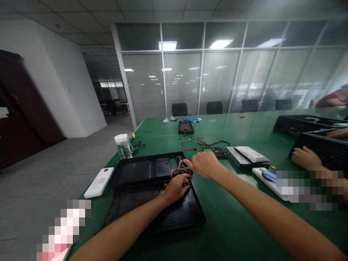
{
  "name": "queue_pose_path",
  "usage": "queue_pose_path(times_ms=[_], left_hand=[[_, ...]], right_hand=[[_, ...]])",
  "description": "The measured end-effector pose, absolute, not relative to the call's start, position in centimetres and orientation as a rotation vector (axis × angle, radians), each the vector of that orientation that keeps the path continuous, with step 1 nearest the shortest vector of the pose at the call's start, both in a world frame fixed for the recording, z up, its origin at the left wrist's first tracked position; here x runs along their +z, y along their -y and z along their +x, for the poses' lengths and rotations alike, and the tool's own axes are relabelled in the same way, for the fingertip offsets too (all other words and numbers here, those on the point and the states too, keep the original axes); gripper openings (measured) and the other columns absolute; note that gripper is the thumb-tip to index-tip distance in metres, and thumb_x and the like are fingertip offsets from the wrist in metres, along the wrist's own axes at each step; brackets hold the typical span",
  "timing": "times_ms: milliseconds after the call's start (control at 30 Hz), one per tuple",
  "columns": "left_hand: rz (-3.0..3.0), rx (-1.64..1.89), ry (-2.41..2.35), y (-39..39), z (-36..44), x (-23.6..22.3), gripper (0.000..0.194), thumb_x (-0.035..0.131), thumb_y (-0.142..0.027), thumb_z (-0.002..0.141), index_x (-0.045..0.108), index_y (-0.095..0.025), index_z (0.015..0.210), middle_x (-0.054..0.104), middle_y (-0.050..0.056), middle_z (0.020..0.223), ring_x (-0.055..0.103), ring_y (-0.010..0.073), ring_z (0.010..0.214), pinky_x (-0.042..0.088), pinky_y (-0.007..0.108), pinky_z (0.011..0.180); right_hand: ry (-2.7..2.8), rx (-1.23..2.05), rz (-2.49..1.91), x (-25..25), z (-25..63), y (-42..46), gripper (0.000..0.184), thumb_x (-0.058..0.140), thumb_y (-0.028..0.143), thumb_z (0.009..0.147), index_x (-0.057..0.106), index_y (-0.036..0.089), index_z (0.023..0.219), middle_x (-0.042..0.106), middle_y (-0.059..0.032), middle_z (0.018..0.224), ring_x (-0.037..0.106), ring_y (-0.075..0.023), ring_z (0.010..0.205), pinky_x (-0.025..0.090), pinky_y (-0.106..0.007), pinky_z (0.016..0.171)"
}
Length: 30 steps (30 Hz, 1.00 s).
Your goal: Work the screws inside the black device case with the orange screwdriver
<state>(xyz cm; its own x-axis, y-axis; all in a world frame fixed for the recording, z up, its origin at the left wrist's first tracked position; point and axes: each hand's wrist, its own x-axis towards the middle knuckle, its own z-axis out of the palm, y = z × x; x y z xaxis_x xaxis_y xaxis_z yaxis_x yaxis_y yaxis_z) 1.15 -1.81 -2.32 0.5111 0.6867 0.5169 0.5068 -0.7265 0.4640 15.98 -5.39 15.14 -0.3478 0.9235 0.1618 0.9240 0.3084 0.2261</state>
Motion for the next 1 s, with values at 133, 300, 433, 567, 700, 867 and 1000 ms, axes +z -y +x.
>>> queue_pose_path(times_ms=[133,300,433,567,700,867,1000], left_hand=[[2.51,1.005,-1.05,2.0,1.1,-1.9,0.044,0.061,-0.013,0.074,0.044,-0.017,0.114,0.064,0.005,0.095,0.058,0.0222,0.097,0.043,0.037,0.089],[2.513,0.995,-1.051,2.1,1.1,-1.9,0.041,0.061,-0.012,0.074,0.047,-0.018,0.111,0.063,0.006,0.097,0.057,0.0213,0.096,0.044,0.035,0.088],[2.512,0.999,-1.059,2.2,1.2,-1.9,0.041,0.062,-0.011,0.073,0.048,-0.018,0.11,0.062,0.005,0.098,0.057,0.0209,0.095,0.043,0.035,0.089],[2.51,1.007,-1.066,2.2,1.2,-1.9,0.04,0.061,-0.01,0.073,0.048,-0.018,0.11,0.062,0.005,0.096,0.057,0.0206,0.095,0.043,0.035,0.089],[2.517,1.007,-1.051,2.3,1.2,-1.9,0.039,0.06,-0.011,0.074,0.047,-0.018,0.11,0.062,0.005,0.095,0.056,0.0205,0.095,0.043,0.035,0.088],[2.512,1.0,-1.059,2.3,1.2,-1.7,0.039,0.06,-0.011,0.074,0.046,-0.017,0.11,0.062,0.004,0.094,0.056,0.0206,0.094,0.043,0.035,0.088],[2.507,0.981,-1.067,2.5,1.3,-1.4,0.039,0.06,-0.011,0.074,0.046,-0.018,0.11,0.062,0.004,0.095,0.056,0.0214,0.096,0.043,0.035,0.088]], right_hand=[[2.627,-0.352,-1.657,15.0,16.0,5.4,0.048,0.023,0.044,0.092,0.058,0.015,0.105,0.068,-0.015,0.09,0.064,-0.0264,0.084,0.044,-0.035,0.071],[2.564,-0.41,-1.777,15.2,16.3,5.5,0.057,0.02,0.05,0.091,0.064,0.012,0.091,0.067,-0.0184,0.088,0.063,-0.0282,0.086,0.043,-0.036,0.073],[2.629,-0.355,-1.7,15.2,16.6,5.6,0.047,0.024,0.043,0.091,0.06,0.014,0.1,0.067,-0.0157,0.091,0.063,-0.0272,0.086,0.043,-0.036,0.073],[2.601,-0.366,-1.716,15.1,16.8,5.6,0.054,0.023,0.049,0.09,0.061,0.012,0.095,0.067,-0.0173,0.089,0.063,-0.0289,0.085,0.043,-0.037,0.072],[2.608,-0.349,-1.727,14.7,17.3,5.5,0.054,0.024,0.049,0.089,0.063,0.011,0.092,0.067,-0.0185,0.088,0.063,-0.0296,0.085,0.043,-0.037,0.071],[2.539,-0.3,-1.729,14.2,18.0,5.8,0.054,0.028,0.052,0.087,0.061,0.012,0.098,0.067,-0.0152,0.087,0.063,-0.0274,0.082,0.042,-0.034,0.07],[2.479,-0.251,-1.768,13.3,19.1,5.6,0.058,0.024,0.055,0.087,0.065,0.013,0.079,0.066,-0.015,0.08,0.063,-0.0254,0.08,0.041,-0.032,0.069]])
